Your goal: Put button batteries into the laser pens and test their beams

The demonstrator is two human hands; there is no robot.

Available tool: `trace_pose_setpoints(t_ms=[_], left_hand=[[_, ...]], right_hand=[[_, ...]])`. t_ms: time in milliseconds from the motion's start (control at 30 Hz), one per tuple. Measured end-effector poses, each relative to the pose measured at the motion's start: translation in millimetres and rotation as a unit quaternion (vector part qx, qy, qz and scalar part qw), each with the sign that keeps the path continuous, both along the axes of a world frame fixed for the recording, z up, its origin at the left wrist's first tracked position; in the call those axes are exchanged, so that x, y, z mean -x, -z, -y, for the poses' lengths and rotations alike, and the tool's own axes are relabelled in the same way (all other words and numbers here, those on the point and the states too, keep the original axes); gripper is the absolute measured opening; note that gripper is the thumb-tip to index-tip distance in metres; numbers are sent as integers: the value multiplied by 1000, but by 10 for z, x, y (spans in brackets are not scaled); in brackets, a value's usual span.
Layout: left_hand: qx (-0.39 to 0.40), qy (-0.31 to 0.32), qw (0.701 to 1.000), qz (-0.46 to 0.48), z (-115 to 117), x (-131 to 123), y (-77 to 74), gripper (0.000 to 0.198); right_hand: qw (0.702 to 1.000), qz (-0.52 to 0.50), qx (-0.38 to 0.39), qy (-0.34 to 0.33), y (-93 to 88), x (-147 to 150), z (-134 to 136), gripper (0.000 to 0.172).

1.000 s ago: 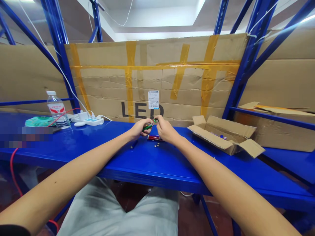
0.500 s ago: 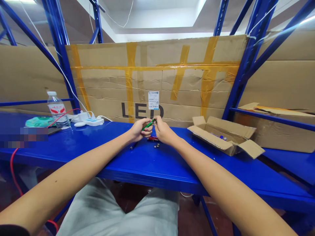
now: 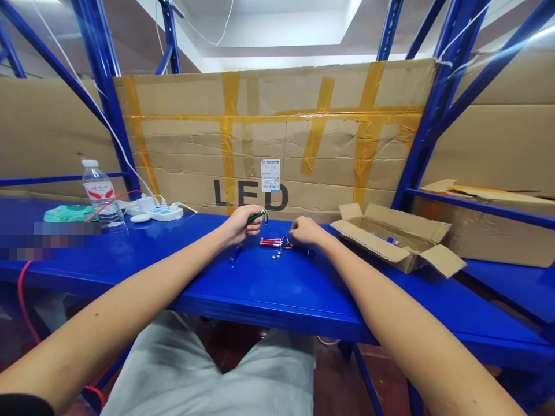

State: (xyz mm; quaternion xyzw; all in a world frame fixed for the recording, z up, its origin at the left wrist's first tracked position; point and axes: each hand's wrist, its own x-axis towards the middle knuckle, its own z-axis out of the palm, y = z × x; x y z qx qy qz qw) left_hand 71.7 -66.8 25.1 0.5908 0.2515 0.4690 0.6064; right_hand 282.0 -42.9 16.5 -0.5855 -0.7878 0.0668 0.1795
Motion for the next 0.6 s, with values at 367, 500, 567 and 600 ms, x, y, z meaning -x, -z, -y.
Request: trace_pose_setpoints(t_ms=[367, 500, 567, 600], left_hand=[[-8, -16, 1000, -4, -12, -6, 12, 15], [-8, -17, 1000, -8, -15, -5, 12, 17], [-11, -18, 1000, -10, -18, -5, 14, 17], [-12, -18, 1000, -11, -20, -6, 17, 17]], right_hand=[[997, 21, 65, 21, 45, 137, 12, 13], [997, 23, 63, 33, 48, 154, -2, 14], [997, 29, 63, 34, 50, 163, -14, 14], [997, 33, 63, 33, 51, 166, -20, 14]])
